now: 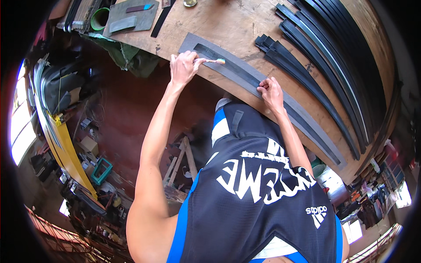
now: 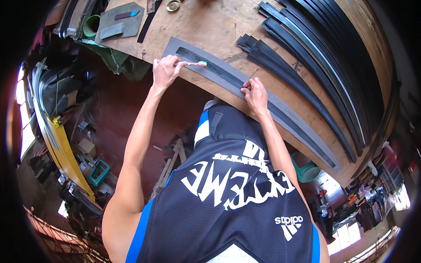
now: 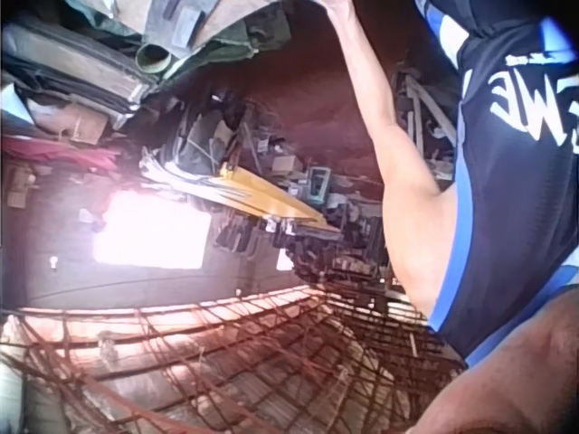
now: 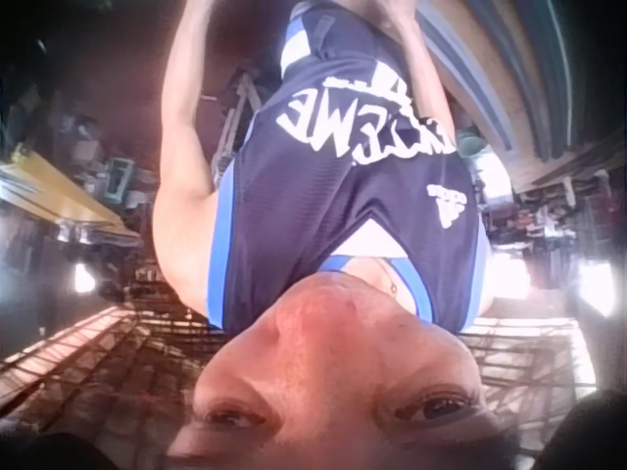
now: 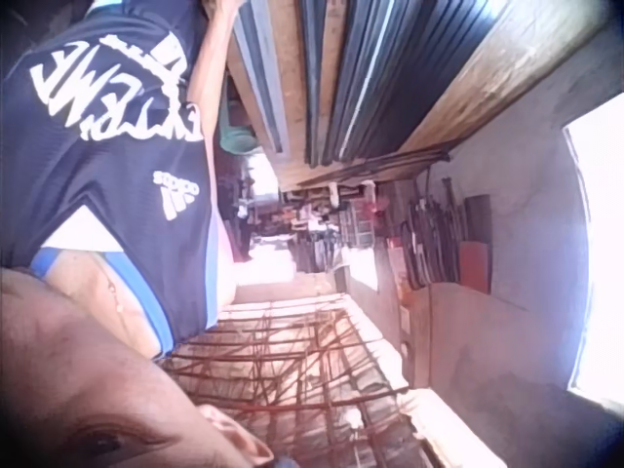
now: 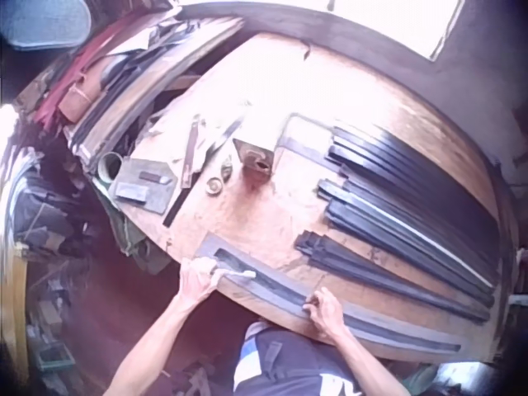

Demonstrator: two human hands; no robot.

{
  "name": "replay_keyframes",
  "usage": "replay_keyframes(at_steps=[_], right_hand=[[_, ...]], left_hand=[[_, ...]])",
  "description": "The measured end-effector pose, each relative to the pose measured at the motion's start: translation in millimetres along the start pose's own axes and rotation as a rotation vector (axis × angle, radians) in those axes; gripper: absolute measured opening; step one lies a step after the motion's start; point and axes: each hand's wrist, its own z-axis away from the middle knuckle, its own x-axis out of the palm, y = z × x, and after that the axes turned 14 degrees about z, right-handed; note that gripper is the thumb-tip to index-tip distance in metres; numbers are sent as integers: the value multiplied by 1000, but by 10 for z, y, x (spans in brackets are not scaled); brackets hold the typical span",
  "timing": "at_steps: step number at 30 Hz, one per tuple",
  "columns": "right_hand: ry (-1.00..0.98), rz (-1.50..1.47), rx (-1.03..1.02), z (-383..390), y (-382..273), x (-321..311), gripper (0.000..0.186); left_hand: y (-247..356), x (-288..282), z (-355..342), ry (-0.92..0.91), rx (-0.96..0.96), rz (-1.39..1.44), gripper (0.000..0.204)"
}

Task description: Applying a liquid finish or dye to long leather strips using a brush.

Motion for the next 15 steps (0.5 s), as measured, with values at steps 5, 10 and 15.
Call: replay_keyframes(at_steps=[5,10,15], right_hand=[[-20,28,31,-8,-18,-15,13],[-28,34,18,-7,-19,-15,13],[-26,32,38,-14,-27,-15,14]], left_hand=[[-380,-90,-176,54,-26,-170,33],[-642,-401,-286,91,-76,-286,36],[-617,-701,-226,220,-108,-287,34]])
